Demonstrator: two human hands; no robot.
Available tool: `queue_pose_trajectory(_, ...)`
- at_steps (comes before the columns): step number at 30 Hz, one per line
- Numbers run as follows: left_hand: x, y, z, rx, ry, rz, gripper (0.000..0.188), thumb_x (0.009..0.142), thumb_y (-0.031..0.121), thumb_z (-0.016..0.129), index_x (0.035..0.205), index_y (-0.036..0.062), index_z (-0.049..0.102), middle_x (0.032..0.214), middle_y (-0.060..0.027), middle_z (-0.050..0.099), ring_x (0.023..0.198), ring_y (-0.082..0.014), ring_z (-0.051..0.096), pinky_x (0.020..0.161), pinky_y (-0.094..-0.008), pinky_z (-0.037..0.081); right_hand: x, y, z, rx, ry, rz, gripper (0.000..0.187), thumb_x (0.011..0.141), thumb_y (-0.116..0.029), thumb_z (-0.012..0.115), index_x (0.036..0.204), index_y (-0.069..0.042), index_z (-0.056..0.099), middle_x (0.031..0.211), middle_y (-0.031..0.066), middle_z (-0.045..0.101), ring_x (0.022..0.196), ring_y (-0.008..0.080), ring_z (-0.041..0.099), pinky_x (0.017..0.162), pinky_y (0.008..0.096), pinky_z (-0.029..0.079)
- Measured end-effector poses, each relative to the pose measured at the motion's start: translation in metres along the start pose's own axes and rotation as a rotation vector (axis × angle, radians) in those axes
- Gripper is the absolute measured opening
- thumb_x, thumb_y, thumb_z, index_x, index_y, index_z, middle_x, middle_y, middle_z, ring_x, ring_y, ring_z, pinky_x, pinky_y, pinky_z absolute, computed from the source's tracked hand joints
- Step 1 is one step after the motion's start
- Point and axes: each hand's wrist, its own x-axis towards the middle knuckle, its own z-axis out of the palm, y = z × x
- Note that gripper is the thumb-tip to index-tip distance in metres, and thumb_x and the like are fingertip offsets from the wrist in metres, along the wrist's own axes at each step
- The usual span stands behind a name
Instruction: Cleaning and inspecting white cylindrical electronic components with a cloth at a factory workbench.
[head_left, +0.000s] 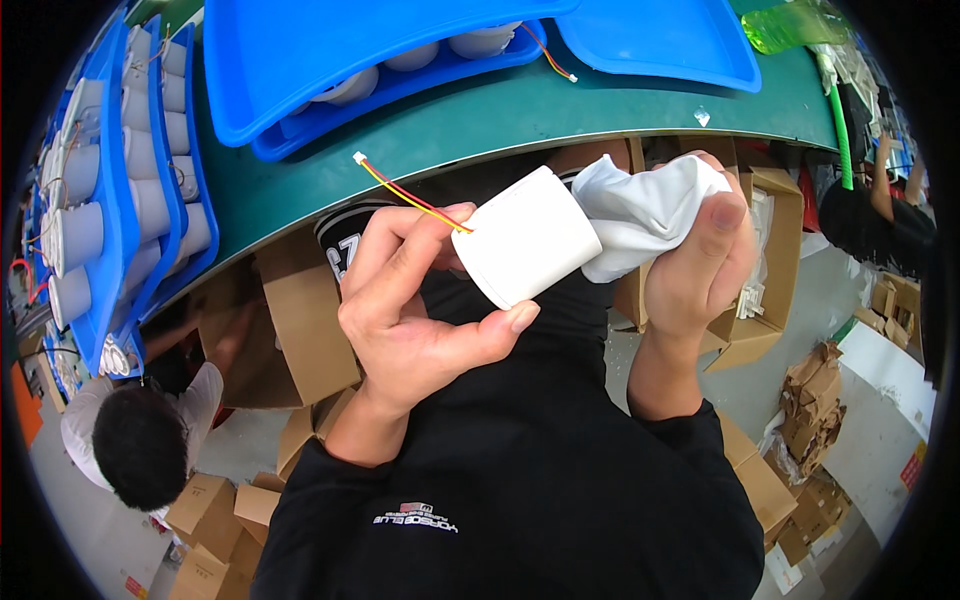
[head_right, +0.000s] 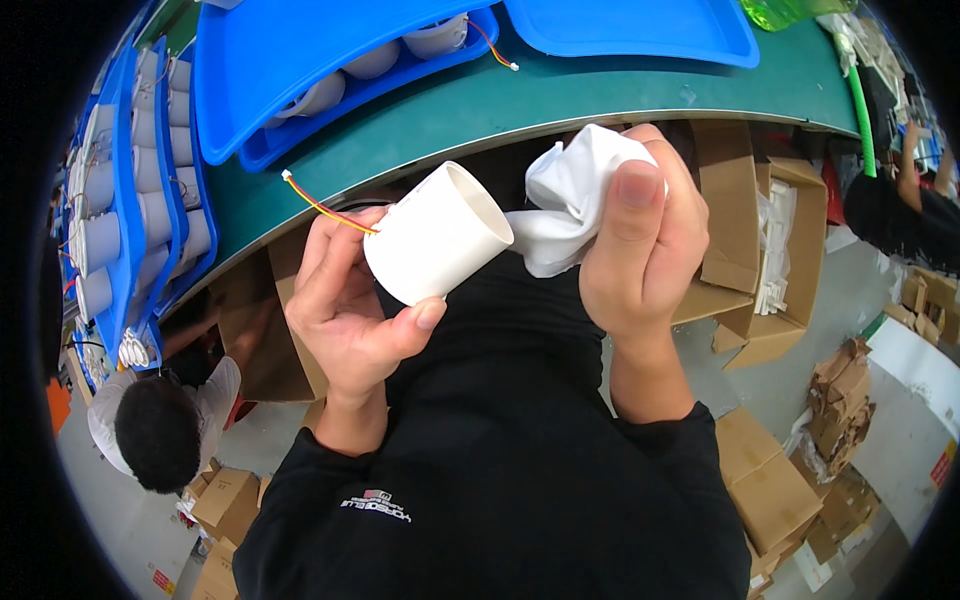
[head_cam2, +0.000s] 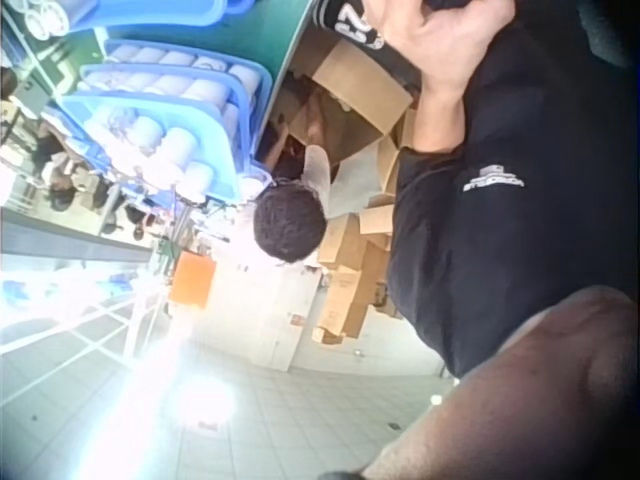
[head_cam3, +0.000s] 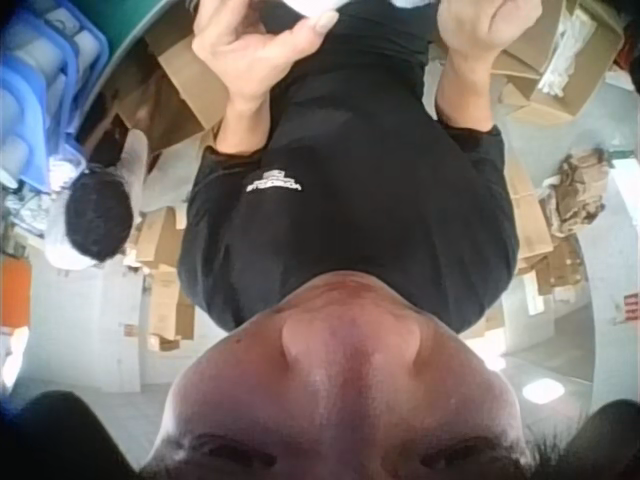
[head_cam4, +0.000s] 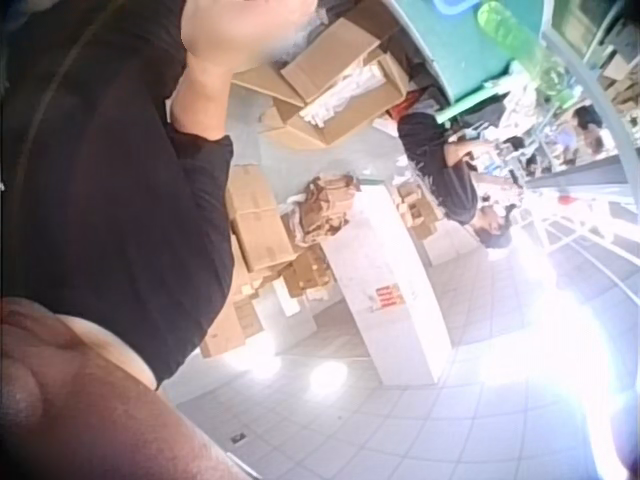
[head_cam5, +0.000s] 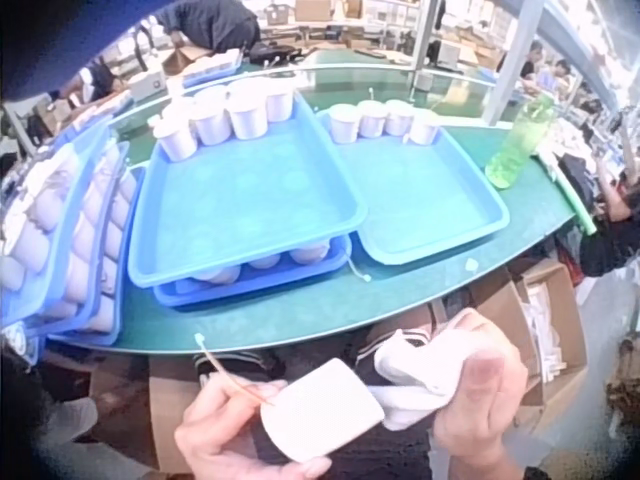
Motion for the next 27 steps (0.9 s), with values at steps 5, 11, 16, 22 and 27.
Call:
queue_pose_trajectory(5,0.004,-0.001,0.007,-0.048,0.092,0.083,0.061,0.057,0.014,0.087,0.109,-0.0092,0.062,0.096,-0.0112,0.059,0.074,-0.0147,0.061,0.063,-0.0247,0.053,-0.003,0.000,0.019,0.222,-0.097,-0.059,0.034,0.087,-0.028,0.042,0.085,0.004,0.051,0.078,0.0134,0.051,0.066,0.0195,0.047,0.058,0.0298,0.036)
queue_pose_trajectory(11,0.003,0.001,0.003,-0.006,0.111,0.079,0.060,0.056,0.012,0.087,0.108,-0.0083,0.062,0.096,-0.0111,0.059,0.074,-0.0153,0.062,0.064,-0.0248,0.053,-0.005,-0.012,0.020,0.159,-0.255,-0.071,0.024,0.074,-0.015,0.054,0.089,0.004,0.050,0.083,0.0157,0.049,0.072,0.0282,0.047,0.064,0.0358,0.039)
queue_pose_trajectory(16,0.002,0.004,-0.001,0.085,0.059,0.106,0.063,0.058,0.012,0.086,0.111,-0.0100,0.060,0.102,-0.0132,0.057,0.086,-0.0199,0.060,0.074,-0.0289,0.052,-0.005,-0.018,0.019,0.111,-0.336,-0.004,0.021,0.071,-0.001,0.055,0.092,0.003,0.050,0.083,0.0138,0.049,0.072,0.0276,0.047,0.065,0.0344,0.040)
queue_pose_trajectory(22,-0.002,0.003,-0.004,0.094,-0.014,0.109,0.066,0.061,0.011,0.085,0.115,-0.0131,0.056,0.108,-0.0161,0.055,0.100,-0.0253,0.060,0.085,-0.0337,0.052,-0.004,-0.009,0.018,0.186,-0.365,-0.082,0.020,0.073,-0.002,0.055,0.091,0.003,0.051,0.083,0.0135,0.049,0.069,0.0258,0.048,0.061,0.0328,0.041)
queue_pose_trajectory(27,0.002,-0.005,0.000,0.062,0.117,0.171,0.060,0.053,0.014,0.088,0.105,-0.0051,0.065,0.091,-0.0101,0.060,0.071,-0.0156,0.060,0.059,-0.0247,0.052,0.000,-0.021,0.016,0.066,-0.407,-0.101,0.019,0.070,0.000,0.056,0.089,0.002,0.052,0.081,0.0128,0.051,0.069,0.0266,0.049,0.061,0.0337,0.042)
